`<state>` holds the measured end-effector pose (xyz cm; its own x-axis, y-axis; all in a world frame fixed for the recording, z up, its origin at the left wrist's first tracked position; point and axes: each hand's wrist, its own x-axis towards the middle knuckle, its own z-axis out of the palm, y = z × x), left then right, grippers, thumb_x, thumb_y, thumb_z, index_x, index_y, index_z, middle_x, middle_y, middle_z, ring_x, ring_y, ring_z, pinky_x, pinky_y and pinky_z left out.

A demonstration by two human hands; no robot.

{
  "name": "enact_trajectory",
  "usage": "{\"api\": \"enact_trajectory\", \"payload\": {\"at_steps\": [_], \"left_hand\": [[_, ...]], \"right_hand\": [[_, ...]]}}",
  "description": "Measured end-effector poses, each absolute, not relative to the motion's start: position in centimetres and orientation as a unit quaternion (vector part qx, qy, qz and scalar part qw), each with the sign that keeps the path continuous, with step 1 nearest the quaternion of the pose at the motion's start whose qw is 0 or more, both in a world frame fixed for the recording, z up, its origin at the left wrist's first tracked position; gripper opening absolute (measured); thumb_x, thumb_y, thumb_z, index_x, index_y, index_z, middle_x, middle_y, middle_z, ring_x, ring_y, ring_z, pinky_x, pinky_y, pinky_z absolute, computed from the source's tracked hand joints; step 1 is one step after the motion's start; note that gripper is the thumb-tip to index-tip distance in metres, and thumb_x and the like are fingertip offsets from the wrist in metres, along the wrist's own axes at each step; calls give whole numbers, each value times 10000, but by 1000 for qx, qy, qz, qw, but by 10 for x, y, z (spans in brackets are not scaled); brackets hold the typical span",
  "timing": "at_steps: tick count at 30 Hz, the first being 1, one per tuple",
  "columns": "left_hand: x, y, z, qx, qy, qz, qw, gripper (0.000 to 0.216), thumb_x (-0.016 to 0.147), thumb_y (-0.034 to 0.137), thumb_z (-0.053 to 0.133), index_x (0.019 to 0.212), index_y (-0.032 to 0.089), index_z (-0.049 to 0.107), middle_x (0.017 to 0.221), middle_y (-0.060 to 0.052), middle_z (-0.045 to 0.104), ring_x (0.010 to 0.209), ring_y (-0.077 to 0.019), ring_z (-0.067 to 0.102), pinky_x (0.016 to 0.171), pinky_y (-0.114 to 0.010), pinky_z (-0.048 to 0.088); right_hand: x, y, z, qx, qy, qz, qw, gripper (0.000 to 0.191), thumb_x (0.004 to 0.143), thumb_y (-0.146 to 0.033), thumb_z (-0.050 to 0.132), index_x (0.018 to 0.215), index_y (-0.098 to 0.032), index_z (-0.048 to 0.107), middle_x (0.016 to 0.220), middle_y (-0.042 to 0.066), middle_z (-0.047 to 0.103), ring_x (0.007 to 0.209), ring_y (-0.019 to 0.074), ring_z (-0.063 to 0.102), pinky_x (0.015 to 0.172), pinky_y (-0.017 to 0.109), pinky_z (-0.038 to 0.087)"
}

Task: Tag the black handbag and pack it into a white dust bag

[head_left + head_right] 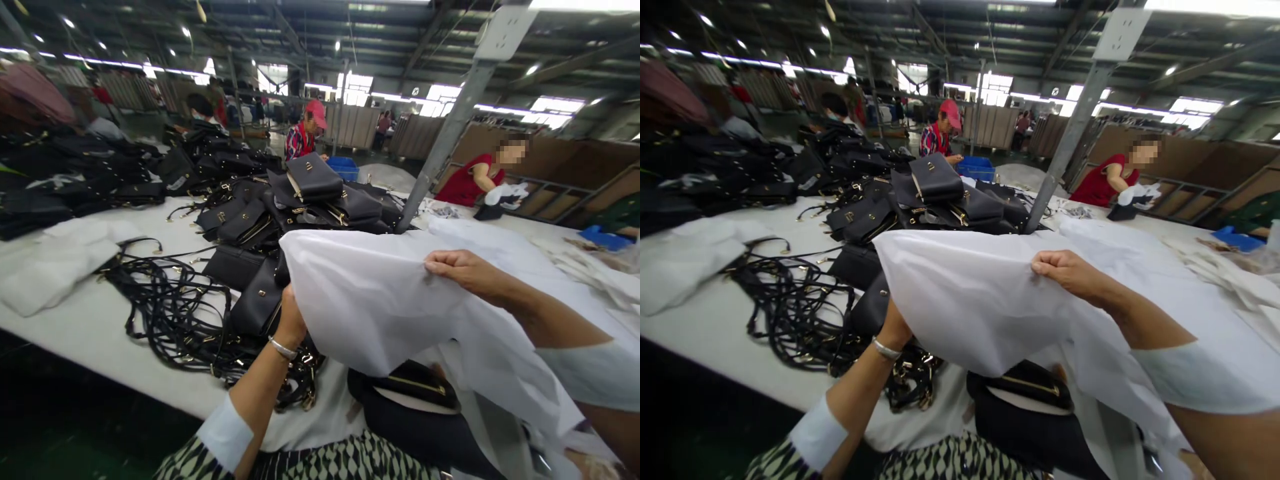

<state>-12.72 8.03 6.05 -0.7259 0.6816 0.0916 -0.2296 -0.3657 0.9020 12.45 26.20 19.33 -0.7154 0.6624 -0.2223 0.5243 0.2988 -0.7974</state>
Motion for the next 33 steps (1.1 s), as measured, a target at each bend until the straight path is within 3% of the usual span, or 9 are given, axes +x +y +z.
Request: {"api": "enact_trajectory", "payload": {"at_steps": [4,8,12,17,20,23,26,30,33], "left_hand": [[-149,88,72,269,480,791,267,220,741,352,657,819,166,570,694,11,624,626,-134,583,629,-265,497],[-186,90,72,283,550,778,109,202,827,363,595,827,162,581,742,-3,635,716,-143,631,726,-271,507],[-216,84,70,266,590,762,35,196,836,360,577,841,165,594,698,7,619,651,-141,611,641,-247,487],[-237,67,80,318,659,679,-55,224,816,362,627,716,174,557,609,34,546,561,-112,527,572,-220,423],[-243,57,78,296,668,680,-62,190,813,348,632,771,174,566,650,28,569,574,-117,546,572,-219,439],[-231,49,63,272,670,690,-25,193,808,358,632,841,173,589,720,12,602,628,-135,583,606,-233,470],[-197,45,40,321,667,661,124,253,827,404,605,923,170,618,791,-23,643,713,-164,614,683,-269,492],[-143,57,10,412,657,565,282,504,724,373,723,1174,191,586,1105,-112,643,999,-250,596,817,-344,489],[-119,78,-9,389,618,576,367,406,673,327,741,1047,195,655,986,-85,675,869,-227,610,713,-307,497]], "right_hand": [[130,282,209,-393,-774,485,101,505,680,-648,689,781,-163,592,672,8,592,549,117,505,518,220,395],[139,301,193,-424,-735,514,126,459,691,-600,712,798,-174,580,665,-5,594,531,114,507,505,219,401],[135,317,157,-432,-714,541,105,425,697,-569,713,753,-177,560,640,-16,579,533,122,505,521,238,420],[125,339,130,-447,-709,537,94,421,710,-576,689,786,-177,578,683,-8,604,568,137,533,553,256,440],[120,353,123,-446,-714,532,92,419,716,-573,683,798,-177,575,691,-8,612,578,138,546,574,256,447],[114,359,115,-450,-726,514,79,424,723,-588,657,798,-179,573,671,-12,604,564,139,539,558,254,436],[109,361,107,-476,-736,475,83,426,680,-579,677,772,-175,583,637,-10,595,542,135,521,533,250,425],[102,370,101,-485,-751,440,84,384,687,-541,662,763,-170,595,634,4,596,551,142,530,535,255,432],[97,378,103,-471,-794,378,71,315,752,-483,593,761,-169,613,668,24,616,618,173,565,590,278,455]]}}
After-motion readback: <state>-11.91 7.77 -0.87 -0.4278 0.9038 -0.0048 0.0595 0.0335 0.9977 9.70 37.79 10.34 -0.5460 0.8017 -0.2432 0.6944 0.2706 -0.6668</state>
